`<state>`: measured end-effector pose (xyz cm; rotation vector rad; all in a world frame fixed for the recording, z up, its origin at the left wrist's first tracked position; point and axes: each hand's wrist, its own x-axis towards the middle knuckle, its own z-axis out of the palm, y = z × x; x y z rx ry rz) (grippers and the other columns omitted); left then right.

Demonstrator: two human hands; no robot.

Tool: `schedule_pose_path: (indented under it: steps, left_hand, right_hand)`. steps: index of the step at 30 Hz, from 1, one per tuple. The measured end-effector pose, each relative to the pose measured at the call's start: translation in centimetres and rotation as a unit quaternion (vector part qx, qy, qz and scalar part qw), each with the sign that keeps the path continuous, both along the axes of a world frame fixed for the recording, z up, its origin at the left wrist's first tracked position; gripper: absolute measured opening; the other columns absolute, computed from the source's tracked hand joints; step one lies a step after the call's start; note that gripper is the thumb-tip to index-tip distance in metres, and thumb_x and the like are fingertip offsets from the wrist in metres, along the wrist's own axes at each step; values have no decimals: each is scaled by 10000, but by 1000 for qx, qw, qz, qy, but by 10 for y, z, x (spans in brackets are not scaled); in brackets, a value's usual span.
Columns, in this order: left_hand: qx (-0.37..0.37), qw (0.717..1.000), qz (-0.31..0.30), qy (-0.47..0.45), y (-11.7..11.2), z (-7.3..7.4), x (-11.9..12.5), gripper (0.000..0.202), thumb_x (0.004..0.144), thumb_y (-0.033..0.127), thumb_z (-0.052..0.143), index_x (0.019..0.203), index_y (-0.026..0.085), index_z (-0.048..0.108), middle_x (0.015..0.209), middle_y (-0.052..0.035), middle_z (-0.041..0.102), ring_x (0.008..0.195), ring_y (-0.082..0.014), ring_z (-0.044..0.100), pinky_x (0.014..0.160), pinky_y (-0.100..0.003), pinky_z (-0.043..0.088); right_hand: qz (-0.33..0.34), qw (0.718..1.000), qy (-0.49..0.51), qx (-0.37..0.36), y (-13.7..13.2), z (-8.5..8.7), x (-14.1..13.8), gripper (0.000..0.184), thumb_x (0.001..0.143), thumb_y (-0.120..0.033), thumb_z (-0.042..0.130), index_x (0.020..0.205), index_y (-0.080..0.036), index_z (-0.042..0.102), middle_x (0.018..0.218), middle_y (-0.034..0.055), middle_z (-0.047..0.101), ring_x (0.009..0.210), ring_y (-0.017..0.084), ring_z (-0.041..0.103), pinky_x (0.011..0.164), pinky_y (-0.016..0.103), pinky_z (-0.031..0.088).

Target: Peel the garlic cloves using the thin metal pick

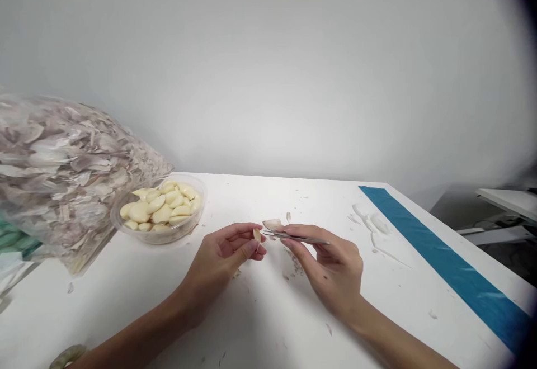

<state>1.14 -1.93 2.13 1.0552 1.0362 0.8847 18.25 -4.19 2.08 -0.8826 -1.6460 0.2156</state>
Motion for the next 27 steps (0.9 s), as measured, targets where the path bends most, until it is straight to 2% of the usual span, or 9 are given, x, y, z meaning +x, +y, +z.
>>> schedule_pose_path:
  steps: [5, 10, 18, 24, 27]
  left_hand:
    - [8, 1000, -4, -25, 3, -4, 0, 278, 723, 328, 700, 957, 185, 654, 803, -24, 710, 788, -150, 659, 736, -253, 481]
    - [14, 999, 5, -29, 3, -3, 0, 262, 707, 300, 716, 927, 169, 656, 742, -30, 724, 746, -155, 673, 704, -252, 502]
    - [28, 999, 12, -32, 2, -2, 1, 245, 678, 282, 739, 877, 163, 658, 716, -35, 730, 728, -164, 681, 701, -262, 510]
    - [27, 1000, 15, 1, 3, -3, 1, 296, 658, 343, 752, 883, 178, 654, 729, -41, 736, 755, -171, 679, 558, -207, 448]
    - [32, 999, 18, 5, 3, -5, 1, 304, 651, 360, 755, 877, 181, 657, 744, -42, 736, 765, -177, 676, 604, -226, 469]
  right_hand:
    - [14, 1000, -10, 26, -1, -3, 0, 358, 756, -19, 643, 1023, -256, 662, 899, 12, 740, 820, 198, 710, 729, 365, 622]
    - [20, 999, -12, 29, -2, -5, 0, 409, 742, -8, 650, 1045, -283, 659, 903, -3, 739, 821, 199, 712, 723, 363, 622]
    - [20, 999, 7, 27, -2, -2, -2, 395, 741, 1, 652, 1023, -274, 664, 893, -1, 740, 810, 193, 713, 704, 355, 628]
    - [29, 999, 3, 22, -3, -2, -2, 393, 740, 3, 652, 1021, -272, 669, 883, -1, 743, 797, 194, 715, 710, 356, 626]
    - [20, 1000, -3, 21, -3, -1, -2, 374, 748, -16, 653, 1021, -271, 669, 884, -2, 743, 798, 197, 715, 711, 358, 628]
